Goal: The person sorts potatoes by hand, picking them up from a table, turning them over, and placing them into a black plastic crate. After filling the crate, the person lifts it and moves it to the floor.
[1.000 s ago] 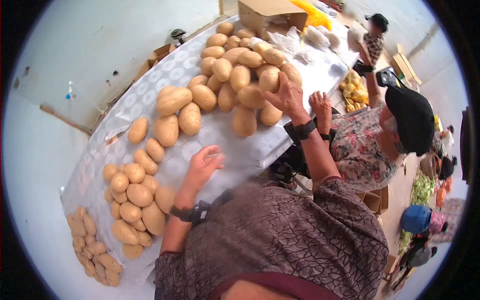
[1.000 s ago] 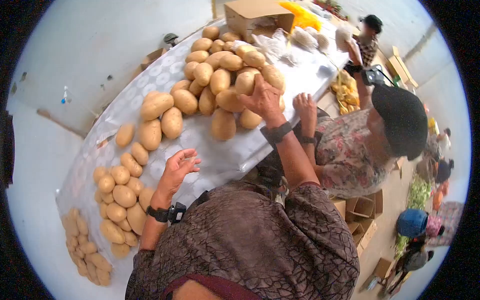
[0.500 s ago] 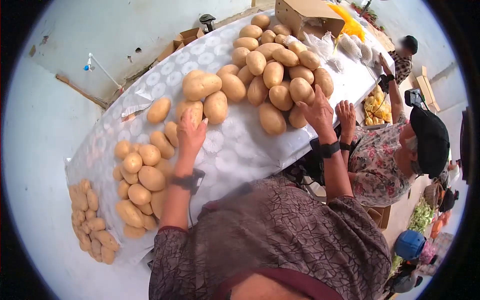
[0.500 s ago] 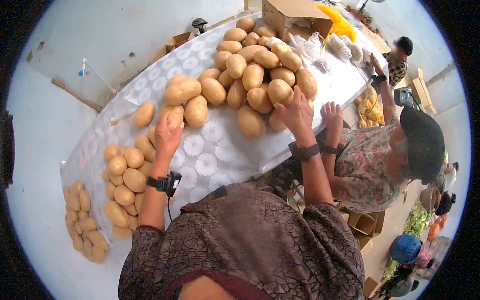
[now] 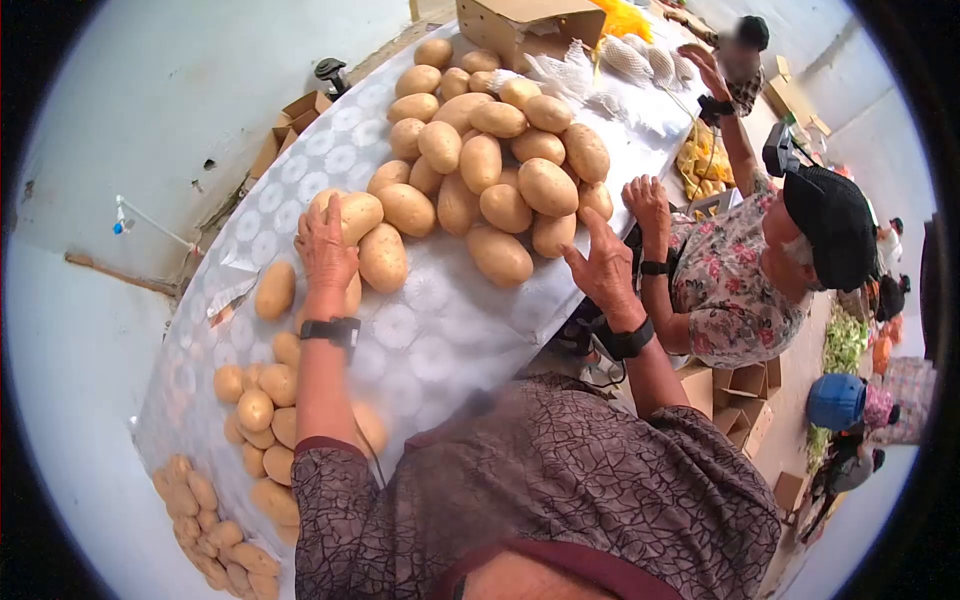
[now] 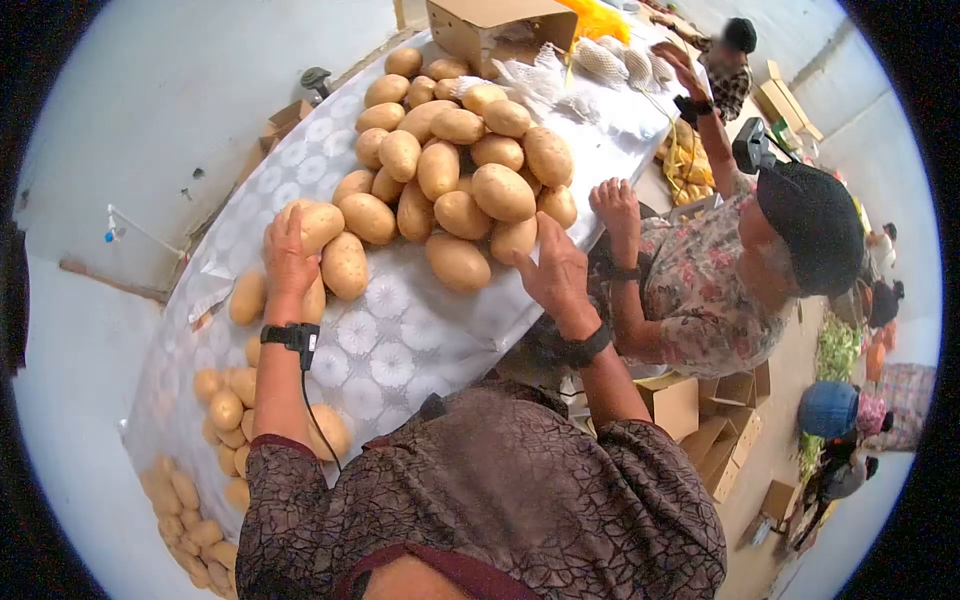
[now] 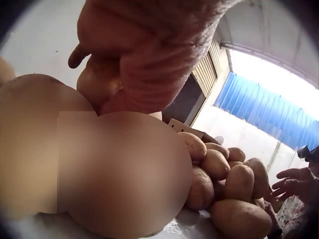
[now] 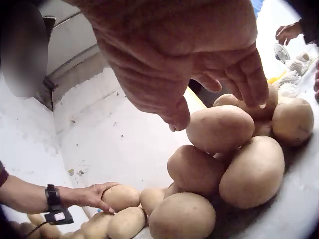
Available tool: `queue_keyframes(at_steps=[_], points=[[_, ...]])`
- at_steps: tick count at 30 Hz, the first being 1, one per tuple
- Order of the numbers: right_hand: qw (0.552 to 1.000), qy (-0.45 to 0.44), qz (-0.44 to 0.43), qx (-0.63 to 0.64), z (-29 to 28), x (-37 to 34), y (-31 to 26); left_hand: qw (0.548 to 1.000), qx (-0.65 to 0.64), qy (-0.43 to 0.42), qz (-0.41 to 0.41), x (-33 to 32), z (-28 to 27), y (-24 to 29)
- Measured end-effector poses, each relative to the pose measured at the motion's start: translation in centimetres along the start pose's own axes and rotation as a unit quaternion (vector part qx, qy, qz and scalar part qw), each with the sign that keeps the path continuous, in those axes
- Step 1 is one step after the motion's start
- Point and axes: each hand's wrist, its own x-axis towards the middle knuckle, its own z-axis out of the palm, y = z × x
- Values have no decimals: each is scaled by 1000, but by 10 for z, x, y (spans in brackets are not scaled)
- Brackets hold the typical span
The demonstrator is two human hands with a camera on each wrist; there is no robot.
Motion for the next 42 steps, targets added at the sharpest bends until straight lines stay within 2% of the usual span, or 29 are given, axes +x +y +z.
queue_keyframes(at_steps=[3,5,8,9,10,11,12,13,14,15,16,17,18,19,21,23,25,26,28,29,31,32,33,34,35,37,39,41,42], points=[[999,-20,42,12,-7,-10,-4,1000,-7,-14,6,9,3,0],[999,-6,34,-2,-11,-14,-7,999,-40,-7,10,11,15,-6],[998,13,22,60,-9,-15,-9,994,-99,30,-34,9,19,-10],[998,11,23,61,-9,-14,-11,949,-302,-27,-80,5,6,-9],[987,-20,62,148,-11,-14,-15,859,-490,-81,-126,-3,-2,-9],[966,-51,98,234,-10,-13,-19,860,-487,-80,-131,-15,7,-12],[965,-55,95,237,-6,-13,-23,811,-572,-77,-95,-28,23,-15],[923,-96,126,352,-1,-14,-28,754,-651,-73,-56,-38,21,-8],[864,-135,157,459,2,-15,-33,754,-650,-70,-58,-50,18,1],[863,-137,156,460,2,-14,-42,613,-775,-121,-93,-61,-2,27],[812,-207,168,519,0,-12,-54,446,-870,-168,-124,-73,-14,49],[753,-274,178,571,0,-11,-63,445,-870,-169,-124,-84,-17,60],[763,-299,127,558,3,-11,-67,402,-880,-218,-127,-93,-19,70],[764,-298,127,558,2,-10,-74,357,-886,-266,-128,-100,-20,79],[686,-380,81,616,-8,-7,-90,346,-887,-267,-149,-113,-19,99],[678,-364,76,634,-11,-13,-93,335,-886,-271,-169,-122,-19,112],[658,-391,92,637,-6,-21,-83,310,-875,-327,-177,-130,-21,122],[633,-398,112,655,-8,-25,-79,309,-873,-333,-175,-134,-16,124],[617,-394,133,668,-6,-30,-68,359,-841,-388,-117,-136,-7,128],[598,-395,151,680,-6,-32,-63,359,-839,-392,-114,-135,-5,128],[600,-365,164,693,-13,-36,-61,483,-763,-421,-85,-131,-12,132],[598,-339,175,705,-17,-37,-60,483,-762,-423,-84,-129,-17,136],[599,-337,175,705,-21,-36,-58,553,-720,-414,-70,-126,-24,141],[635,-329,170,678,-26,-33,-56,619,-673,-401,-56,-125,-27,146],[669,-320,164,650,-30,-31,-54,619,-672,-402,-53,-125,-27,149],[665,-305,176,658,-38,-31,-53,696,-612,-375,-25,-125,-23,154],[661,-290,188,666,-43,-29,-46,715,-594,-369,-14,-124,-23,152],[725,-263,179,611,-44,-22,-29,733,-576,-362,-6,-126,-19,145],[730,-231,170,621,-40,-16,-25,767,-540,-345,11,-127,-15,139]])
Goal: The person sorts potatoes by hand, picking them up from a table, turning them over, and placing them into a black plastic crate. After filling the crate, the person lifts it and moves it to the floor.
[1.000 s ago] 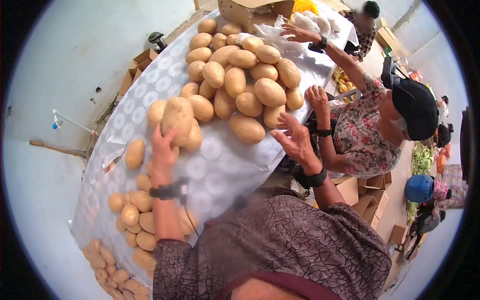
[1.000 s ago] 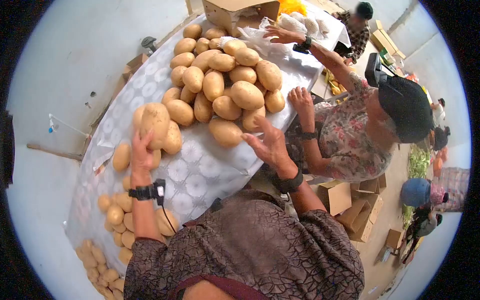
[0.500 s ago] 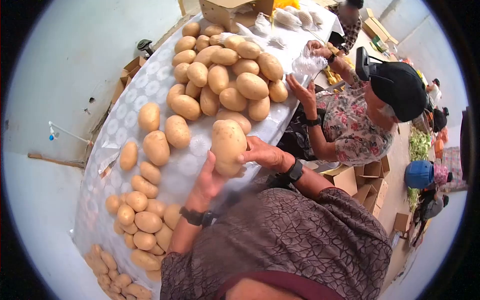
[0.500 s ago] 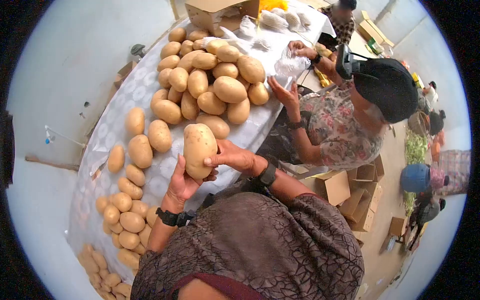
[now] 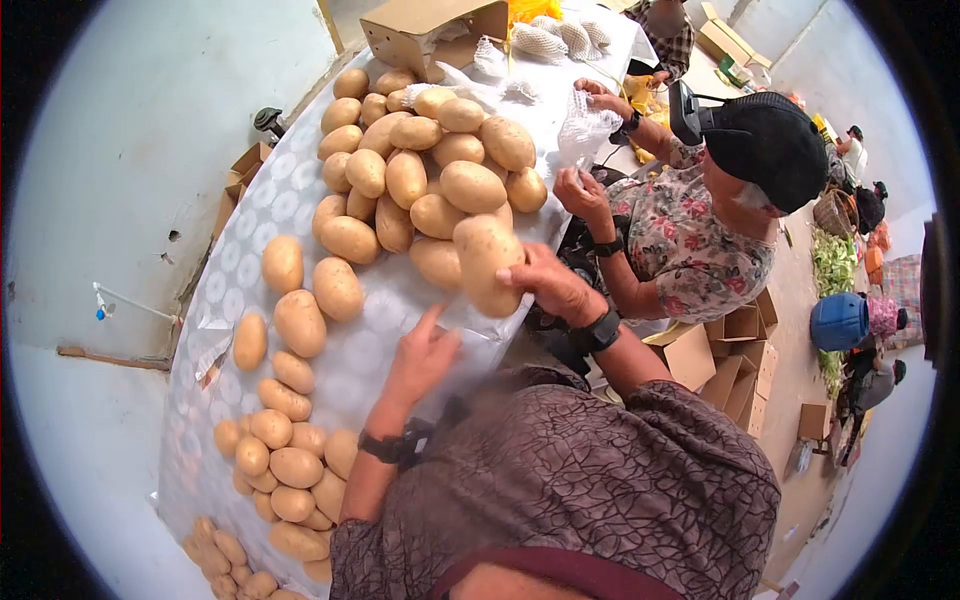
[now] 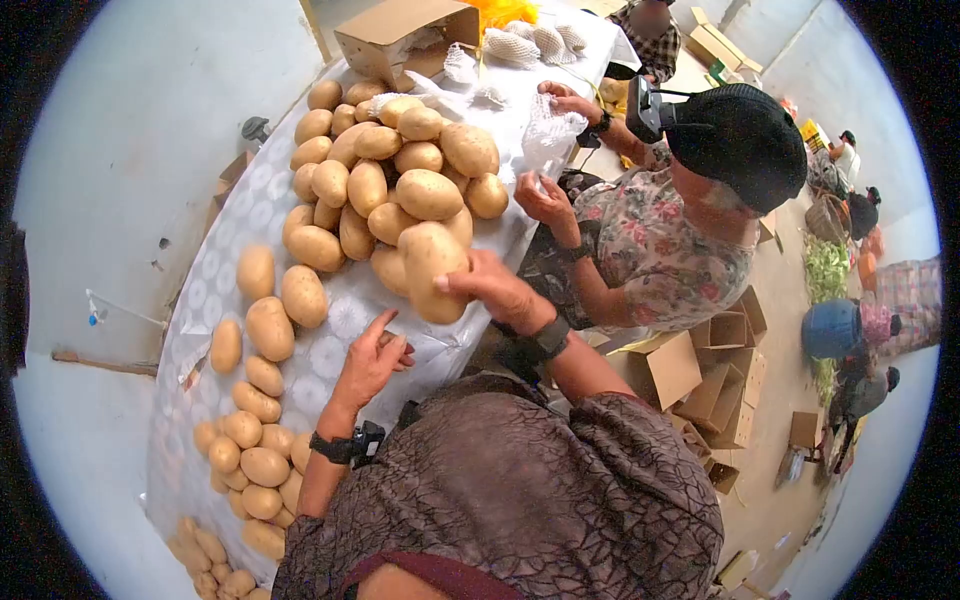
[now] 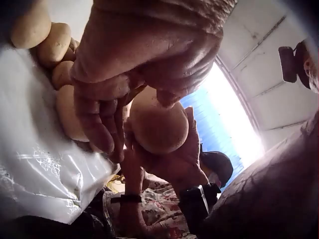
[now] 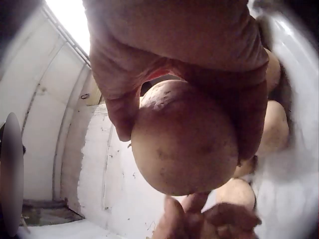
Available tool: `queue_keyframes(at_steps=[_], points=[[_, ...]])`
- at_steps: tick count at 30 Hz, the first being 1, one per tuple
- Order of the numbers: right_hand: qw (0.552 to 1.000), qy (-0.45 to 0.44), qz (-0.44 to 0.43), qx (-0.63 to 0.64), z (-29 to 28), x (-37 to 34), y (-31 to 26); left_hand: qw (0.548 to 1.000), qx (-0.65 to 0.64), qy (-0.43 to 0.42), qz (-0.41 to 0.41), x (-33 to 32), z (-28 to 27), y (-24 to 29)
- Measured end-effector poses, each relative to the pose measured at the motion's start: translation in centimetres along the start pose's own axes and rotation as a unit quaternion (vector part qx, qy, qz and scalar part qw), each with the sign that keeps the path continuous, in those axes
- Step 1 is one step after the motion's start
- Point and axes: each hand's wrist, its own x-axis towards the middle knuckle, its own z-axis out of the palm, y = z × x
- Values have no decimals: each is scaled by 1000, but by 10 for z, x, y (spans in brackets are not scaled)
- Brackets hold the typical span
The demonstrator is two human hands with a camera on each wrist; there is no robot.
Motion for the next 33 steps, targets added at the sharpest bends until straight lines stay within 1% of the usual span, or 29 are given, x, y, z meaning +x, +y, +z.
queue_keyframes(at_steps=[1,2,4,5,6,7,8,9,10,11,12,13,15,16,17,19,21,22,23,24,25,26,27,28,29,30,32,33], points=[[999,26,5,19,-3,-2,-13,998,52,16,9,-1,-5,-4],[999,52,-7,3,-13,3,-12,998,51,16,10,-2,-10,-6],[994,99,-38,-37,-32,15,-18,996,21,85,-27,-3,-21,-5],[989,120,-57,-61,-40,21,-24,996,20,86,-27,-2,-29,-12],[980,143,-50,-125,-48,26,-33,987,63,149,23,0,-37,-24],[967,165,-43,-189,-52,31,-47,969,105,212,73,2,-40,-20],[956,184,-43,-224,-52,35,-62,951,189,244,39,-1,-44,-11],[943,203,-44,-258,-52,40,-74,950,187,245,38,2,-49,-17],[943,202,-43,-259,-65,51,-72,890,313,317,93,5,-57,-27],[939,226,-66,-251,-86,66,-61,806,431,379,145,8,-65,-34],[933,250,-88,-243,-105,80,-51,854,365,358,99,8,-71,-30],[934,247,-87,-244,-120,92,-43,854,364,360,96,10,-74,-29],[946,259,-118,-158,-141,111,-33,828,405,380,77,12,-79,-29],[912,297,-116,-257,-145,114,-41,827,405,383,71,13,-82,-34],[860,318,-26,-399,-179,130,-30,830,413,373,51,14,-84,-43],[760,346,38,-549,-177,137,-43,830,420,365,20,16,-86,-53],[703,345,4,-621,-177,142,-42,859,378,344,17,19,-87,-56],[694,352,68,-624,-191,156,-31,851,393,346,37,21,-88,-64],[568,195,-54,-798,-196,153,-23,846,395,358,18,20,-89,-63],[521,143,-36,-840,-233,174,2,851,398,343,20,22,-89,-62],[514,155,-15,-844,-222,171,-1,856,399,326,24,25,-89,-61],[565,147,-18,-812,-227,173,-2,853,400,335,11,29,-91,-61],[556,136,-32,-819,-228,171,-4,852,402,335,14,32,-91,-62],[685,202,43,-699,-234,172,-5,852,404,333,20,35,-91,-61],[783,262,121,-550,-241,172,-6,850,404,337,13,37,-90,-59],[785,256,120,-551,-250,172,0,845,416,337,-9,40,-89,-53],[810,303,39,-501,-265,169,19,827,454,330,-34,46,-92,-54],[810,301,39,-502,-254,164,14,827,453,332,-36,50,-93,-52]])
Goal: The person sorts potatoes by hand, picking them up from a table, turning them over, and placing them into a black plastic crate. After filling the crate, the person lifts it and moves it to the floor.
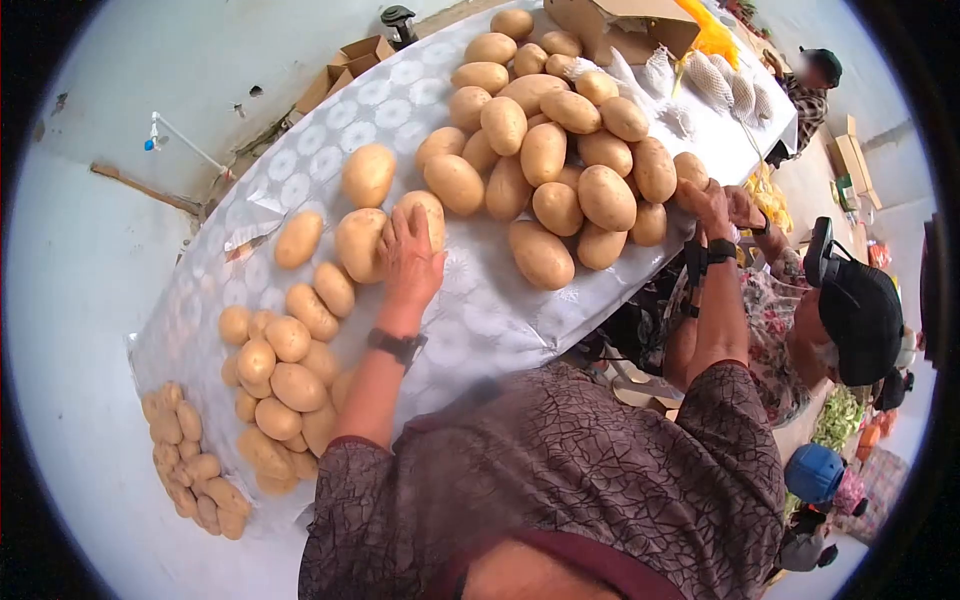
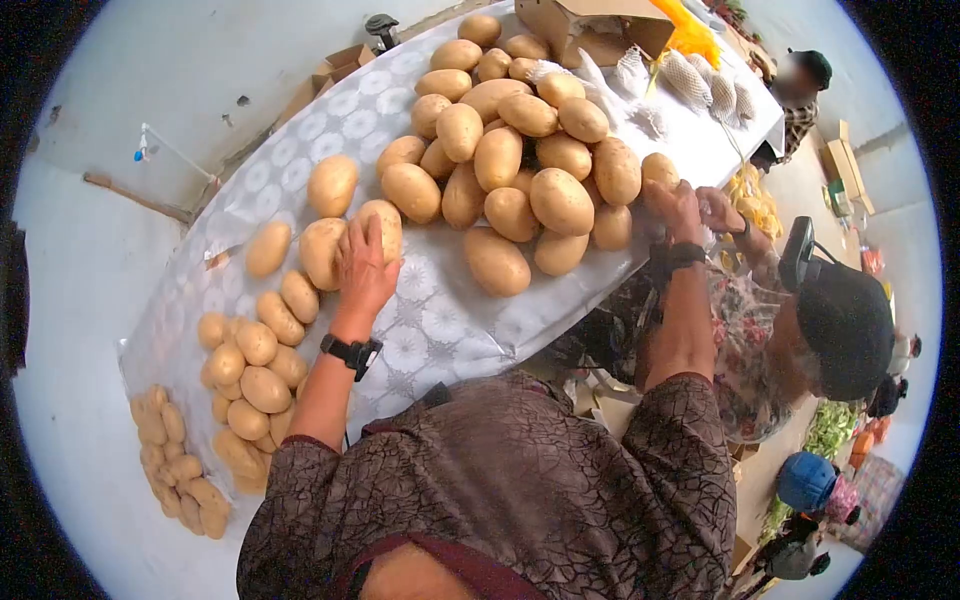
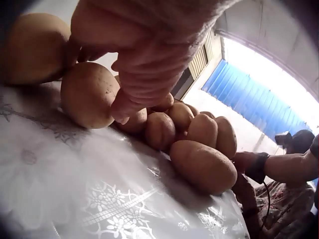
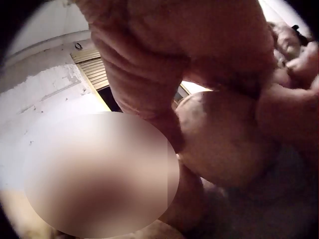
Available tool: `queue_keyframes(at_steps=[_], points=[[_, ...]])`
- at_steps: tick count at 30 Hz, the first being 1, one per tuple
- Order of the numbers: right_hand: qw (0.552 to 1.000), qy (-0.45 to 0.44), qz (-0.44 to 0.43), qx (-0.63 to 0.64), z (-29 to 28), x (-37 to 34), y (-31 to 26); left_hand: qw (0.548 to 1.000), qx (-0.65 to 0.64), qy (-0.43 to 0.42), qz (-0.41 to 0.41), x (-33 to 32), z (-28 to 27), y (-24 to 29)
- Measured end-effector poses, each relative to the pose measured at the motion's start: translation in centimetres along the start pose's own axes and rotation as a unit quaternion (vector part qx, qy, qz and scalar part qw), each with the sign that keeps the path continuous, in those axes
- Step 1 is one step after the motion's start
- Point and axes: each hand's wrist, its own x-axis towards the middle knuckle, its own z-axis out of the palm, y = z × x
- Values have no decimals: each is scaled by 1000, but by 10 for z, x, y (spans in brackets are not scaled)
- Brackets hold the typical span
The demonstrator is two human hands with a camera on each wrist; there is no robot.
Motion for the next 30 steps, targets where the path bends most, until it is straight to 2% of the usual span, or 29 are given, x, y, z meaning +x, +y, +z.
queue_keyframes(at_steps=[2,3,5,6,8,10,12,13,14,16,18,20,22,23,24,25,26,27,28,29,30], points=[[998,-28,43,-21,-13,-24,-36,996,79,-28,-6,8,-2,6],[998,-26,45,-21,-9,-21,-31,997,78,-28,-3,11,-1,7],[982,27,4,-187,0,-8,-19,991,132,6,-10,18,5,8],[982,30,6,-188,-3,-15,-22,992,130,6,-8,22,4,9],[992,47,-105,-56,-13,-43,-48,982,168,-75,-46,30,4,16],[991,85,-66,-83,-12,-56,-59,982,168,-72,-45,32,5,16],[933,248,-151,-214,-8,-57,-52,983,165,-69,-36,34,4,19],[949,216,-125,-193,-14,-67,-61,980,174,-79,-46,33,0,23],[949,229,-131,-175,-17,-77,-73,978,183,-88,-55,32,-1,25],[924,282,-204,-159,-18,-96,-83,982,177,-66,-25,23,6,23],[943,232,-183,-152,-26,-118,-99,984,162,-70,-20,13,7,24],[949,231,-173,-125,-27,-139,-107,986,142,-84,-17,1,4,25],[975,157,-108,-112,-29,-158,-113,992,112,-47,-37,-9,4,23],[970,183,-133,-89,-27,-168,-117,992,112,-47,-37,-10,7,14],[970,182,-133,-89,-27,-176,-117,996,-58,-49,-45,-12,12,-2],[970,178,-141,-90,-25,-182,-117,971,-226,-48,-54,-14,14,-14],[969,173,-150,-90,-22,-189,-118,971,-225,-46,-60,-19,17,-24],[970,166,-154,-87,-19,-198,-125,870,-462,-94,-144,-24,17,-32],[980,121,-159,8,-18,-210,-138,704,-664,-130,-217,-28,7,-32],[979,72,-160,102,-17,-222,-150,608,-751,-168,-194,-35,-3,-32],[968,21,-158,195,-14,-232,-156,609,-750,-161,-203,-41,-16,-21]])
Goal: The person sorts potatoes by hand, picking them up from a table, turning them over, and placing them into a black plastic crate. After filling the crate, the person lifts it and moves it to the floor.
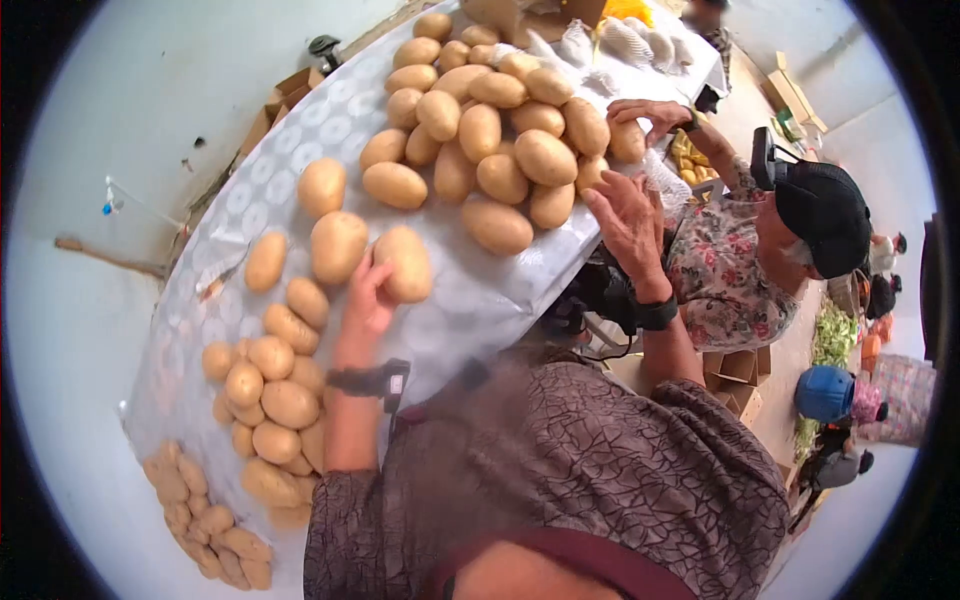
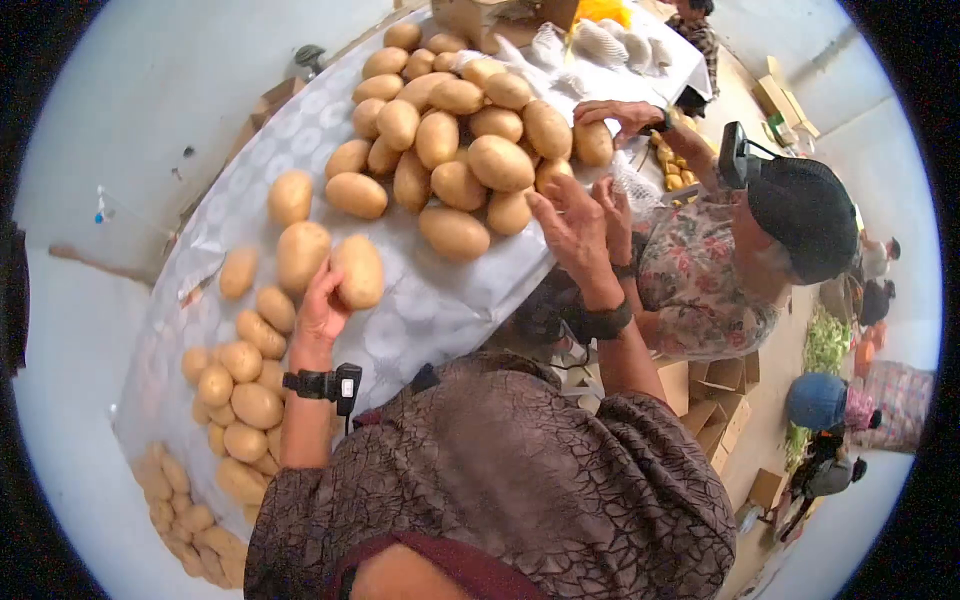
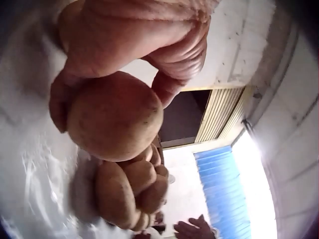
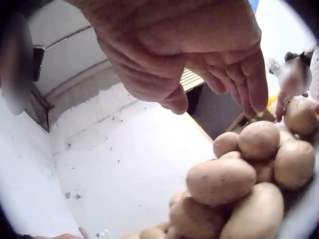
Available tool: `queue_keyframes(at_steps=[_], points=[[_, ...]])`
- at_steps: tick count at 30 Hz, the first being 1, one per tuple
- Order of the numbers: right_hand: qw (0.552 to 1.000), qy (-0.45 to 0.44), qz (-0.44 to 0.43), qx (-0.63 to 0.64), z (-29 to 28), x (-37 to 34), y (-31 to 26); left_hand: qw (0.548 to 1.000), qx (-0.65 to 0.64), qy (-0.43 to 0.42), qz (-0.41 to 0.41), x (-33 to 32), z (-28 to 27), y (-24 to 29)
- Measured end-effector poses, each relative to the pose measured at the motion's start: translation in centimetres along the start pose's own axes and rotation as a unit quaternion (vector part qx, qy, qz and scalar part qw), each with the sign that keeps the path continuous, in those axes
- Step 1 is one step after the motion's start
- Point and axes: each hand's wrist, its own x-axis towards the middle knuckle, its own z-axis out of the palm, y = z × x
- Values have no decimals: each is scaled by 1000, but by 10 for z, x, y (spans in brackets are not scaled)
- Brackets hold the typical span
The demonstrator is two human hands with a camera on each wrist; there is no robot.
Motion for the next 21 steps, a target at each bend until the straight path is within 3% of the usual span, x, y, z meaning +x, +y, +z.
queue_keyframes(at_steps=[1,2,4,5,7,10,12,13,16,18,20,21], points=[[990,-81,56,105,8,-4,12,996,-80,-29,-3,-8,14,4],[964,-187,102,159,21,-22,-15,986,-161,-52,-4,-25,20,5],[942,-246,137,184,40,-37,-26,986,-149,-70,7,-33,28,5],[942,-246,135,183,48,-43,-28,990,-107,-82,30,-33,29,0],[911,-326,101,231,66,-53,-24,993,-61,-86,48,-35,34,-4],[913,-335,134,189,81,-65,-25,996,7,-59,68,-46,50,-16],[889,-349,116,274,91,-69,-28,993,26,-78,81,-51,59,-23],[903,-362,120,199,82,-68,-37,992,57,-74,79,-52,61,-27],[914,-352,102,173,75,-69,-45,990,82,-88,79,-62,73,-25],[914,-341,110,189,63,-68,-55,981,112,-123,96,-65,79,-22],[868,-355,131,322,48,-67,-57,978,113,-137,107,-64,84,-23],[895,-326,124,277,48,-66,-47,972,125,-154,122,-64,87,-22]])
